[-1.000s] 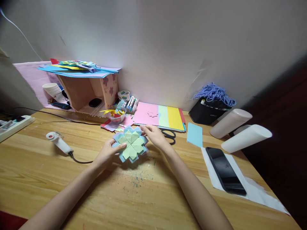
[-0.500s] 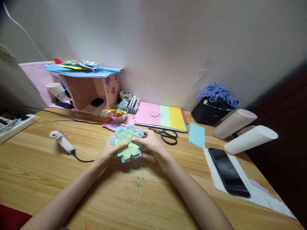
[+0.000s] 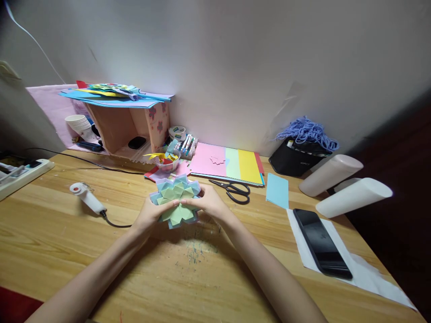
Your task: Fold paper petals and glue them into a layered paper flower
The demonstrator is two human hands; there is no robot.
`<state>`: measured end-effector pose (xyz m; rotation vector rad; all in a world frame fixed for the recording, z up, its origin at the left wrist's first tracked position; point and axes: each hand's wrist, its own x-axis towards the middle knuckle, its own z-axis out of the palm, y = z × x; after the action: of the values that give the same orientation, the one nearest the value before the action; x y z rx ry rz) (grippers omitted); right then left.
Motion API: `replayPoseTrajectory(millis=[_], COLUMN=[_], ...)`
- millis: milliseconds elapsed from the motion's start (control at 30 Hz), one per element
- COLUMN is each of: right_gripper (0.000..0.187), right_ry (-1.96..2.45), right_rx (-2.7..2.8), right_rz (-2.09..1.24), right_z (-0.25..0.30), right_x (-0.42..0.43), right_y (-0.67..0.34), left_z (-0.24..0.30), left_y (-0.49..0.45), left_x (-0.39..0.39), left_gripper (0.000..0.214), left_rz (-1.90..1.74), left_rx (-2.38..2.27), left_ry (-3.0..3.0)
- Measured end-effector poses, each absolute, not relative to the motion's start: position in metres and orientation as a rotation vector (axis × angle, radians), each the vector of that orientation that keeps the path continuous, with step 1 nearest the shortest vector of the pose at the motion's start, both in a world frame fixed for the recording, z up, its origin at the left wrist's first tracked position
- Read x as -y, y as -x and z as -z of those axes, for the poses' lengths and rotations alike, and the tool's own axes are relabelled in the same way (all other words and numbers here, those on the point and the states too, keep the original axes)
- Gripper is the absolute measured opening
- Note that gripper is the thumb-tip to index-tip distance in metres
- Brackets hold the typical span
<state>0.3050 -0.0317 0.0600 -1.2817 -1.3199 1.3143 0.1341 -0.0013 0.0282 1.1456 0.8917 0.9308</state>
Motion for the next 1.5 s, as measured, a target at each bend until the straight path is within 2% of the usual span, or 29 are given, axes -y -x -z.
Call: replayPoseTrajectory(millis=[300, 433, 500, 633, 800, 933, 1033, 1200, 1267, 1400, 1500], right_gripper=[0.033, 0.047, 0.047, 0.041, 0.047, 0.059, 0.056, 0.014, 0.014, 0.026, 0.026], right_ry=[1.341, 1.242, 1.269, 1.247, 1.225, 1.295, 1.395, 1.399, 1.4, 1.432, 1.268], right_rx=[1.36, 1.378, 1.287, 1.184, 1.612, 1.917, 1.942, 1.901, 1.884, 1.781, 1.628], right_rz=[-1.354, -1.409, -1.335, -1.203, -1.064, -0.783, -0.7, -0.835, -0.89, -0.951, -1.006], right_z=[-0.061, -0.055, -0.051, -0.041, -0.022, -0.013, -0.007, 0.0, -0.001, -0.009, -0.016], right_x=[0.03, 0.028, 0.024, 0.013, -0.001, -0.019, -0.036, -0.055, -0.057, -0.051, -0.037], right_y=[-0.309, -0.298, -0.287, -0.25, -0.173, -0.105, -0.068, -0.048, -0.056, -0.084, -0.103], left_z=[-0.044, -0.052, -0.057, -0.076, -0.088, -0.056, -0.025, 0.0, 0.004, 0.009, 0.012], left_y=[-0.112, -0.087, -0.071, -0.024, 0.05, 0.091, 0.103, 0.102, 0.099, 0.093, 0.086], left_x=[-0.018, -0.015, -0.009, 0.0, -0.006, -0.016, -0.021, -0.025, -0.027, -0.029, -0.028], left_gripper=[0.039, 0.034, 0.032, 0.033, 0.032, 0.024, 0.024, 0.031, 0.032, 0.032, 0.034], left_rz=[-0.645, -0.574, -0.709, -1.265, -1.971, -2.228, -2.2, -2.138, -2.11, -2.035, -1.925], left_rx=[-0.884, -0.824, -0.905, -1.085, -1.09, -1.197, -1.374, -1.453, -1.462, -1.442, -1.379], left_ry=[-1.24, -1.306, -1.306, -1.178, -0.739, -0.485, -0.397, -0.442, -0.479, -0.573, -0.652])
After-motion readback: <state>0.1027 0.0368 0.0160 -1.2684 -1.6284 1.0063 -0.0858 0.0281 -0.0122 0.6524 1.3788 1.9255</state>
